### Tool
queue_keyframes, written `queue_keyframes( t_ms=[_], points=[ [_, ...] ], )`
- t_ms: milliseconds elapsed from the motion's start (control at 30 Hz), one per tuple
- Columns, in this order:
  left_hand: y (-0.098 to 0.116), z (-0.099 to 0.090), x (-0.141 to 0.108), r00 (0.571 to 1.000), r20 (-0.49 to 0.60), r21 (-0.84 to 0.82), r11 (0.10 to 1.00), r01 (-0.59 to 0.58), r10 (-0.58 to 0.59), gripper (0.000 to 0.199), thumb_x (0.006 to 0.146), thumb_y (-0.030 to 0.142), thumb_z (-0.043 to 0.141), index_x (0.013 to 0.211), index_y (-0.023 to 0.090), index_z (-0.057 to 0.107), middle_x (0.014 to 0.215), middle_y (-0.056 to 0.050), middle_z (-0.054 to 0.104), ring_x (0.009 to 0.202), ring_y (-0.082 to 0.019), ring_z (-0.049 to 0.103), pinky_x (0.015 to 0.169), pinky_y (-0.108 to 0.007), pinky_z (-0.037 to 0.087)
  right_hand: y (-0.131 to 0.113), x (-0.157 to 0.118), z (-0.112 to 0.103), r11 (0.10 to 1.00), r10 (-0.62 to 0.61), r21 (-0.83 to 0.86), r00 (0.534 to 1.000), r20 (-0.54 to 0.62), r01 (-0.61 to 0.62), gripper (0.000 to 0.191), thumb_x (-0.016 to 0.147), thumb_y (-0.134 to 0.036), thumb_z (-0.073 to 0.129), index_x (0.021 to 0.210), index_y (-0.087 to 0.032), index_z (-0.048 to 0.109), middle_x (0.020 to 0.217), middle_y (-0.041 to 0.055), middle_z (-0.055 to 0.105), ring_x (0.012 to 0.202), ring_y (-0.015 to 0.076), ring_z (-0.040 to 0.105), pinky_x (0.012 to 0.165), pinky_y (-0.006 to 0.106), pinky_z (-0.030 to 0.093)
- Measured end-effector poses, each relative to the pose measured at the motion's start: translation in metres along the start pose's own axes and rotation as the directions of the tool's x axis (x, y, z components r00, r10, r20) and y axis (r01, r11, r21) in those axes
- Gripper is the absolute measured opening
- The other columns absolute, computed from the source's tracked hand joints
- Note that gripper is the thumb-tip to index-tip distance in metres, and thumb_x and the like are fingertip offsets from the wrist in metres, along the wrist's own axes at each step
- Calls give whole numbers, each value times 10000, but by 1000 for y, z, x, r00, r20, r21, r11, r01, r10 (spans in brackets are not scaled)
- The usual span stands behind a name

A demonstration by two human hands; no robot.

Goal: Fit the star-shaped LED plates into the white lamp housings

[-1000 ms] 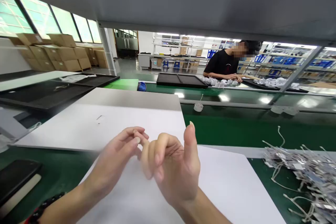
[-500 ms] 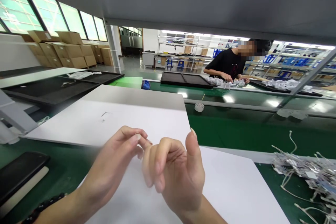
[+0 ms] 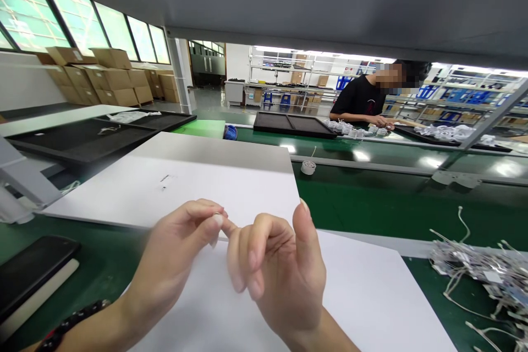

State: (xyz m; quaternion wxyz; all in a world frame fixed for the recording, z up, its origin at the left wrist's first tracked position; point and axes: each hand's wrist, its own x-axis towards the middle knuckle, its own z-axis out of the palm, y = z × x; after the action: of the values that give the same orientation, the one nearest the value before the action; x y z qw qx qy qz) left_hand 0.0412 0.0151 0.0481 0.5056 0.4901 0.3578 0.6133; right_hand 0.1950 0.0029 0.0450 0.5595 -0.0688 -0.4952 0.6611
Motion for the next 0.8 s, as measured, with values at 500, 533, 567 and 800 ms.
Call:
queue_keyframes(
  t_ms=[500, 533, 567, 800],
  points=[
    [-7, -5, -2, 994, 1, -117, 987, 108, -108, 95, 790, 333, 909, 748, 291, 835, 795, 14, 766, 803, -150, 674, 752, -235, 525, -17, 2, -2, 995, -44, -97, 982, -183, 26, 505, 1042, -615, 735, 702, -259, 852, 426, -56, 366, 515, 147, 429, 807, 248, 574],
    [-8, -5, -1, 990, -1, -130, 982, 140, -141, 112, 785, 370, 925, 767, 292, 847, 796, 10, 767, 816, -153, 673, 755, -236, 517, -18, 2, -2, 995, -44, -100, 982, -184, 26, 510, 1041, -619, 736, 699, -258, 849, 425, -56, 370, 515, 145, 436, 809, 246, 577],
    [-9, -5, -1, 985, -4, -145, 975, 169, -171, 150, 775, 415, 944, 787, 293, 858, 802, 5, 769, 828, -156, 670, 758, -238, 510, -18, 2, -2, 994, -46, -104, 981, -187, 26, 509, 1041, -614, 739, 696, -255, 846, 425, -56, 376, 515, 142, 445, 818, 248, 581],
    [-4, -2, 2, 950, 34, -226, 923, 311, -312, 447, 591, 631, 1058, 835, 296, 890, 879, -21, 800, 800, -162, 620, 772, -275, 493, -12, 2, -4, 963, -127, -267, 931, -342, 33, 480, 1043, -508, 766, 636, -256, 736, 465, -41, 500, 513, 165, 509, 716, 310, 582]
  ],
)
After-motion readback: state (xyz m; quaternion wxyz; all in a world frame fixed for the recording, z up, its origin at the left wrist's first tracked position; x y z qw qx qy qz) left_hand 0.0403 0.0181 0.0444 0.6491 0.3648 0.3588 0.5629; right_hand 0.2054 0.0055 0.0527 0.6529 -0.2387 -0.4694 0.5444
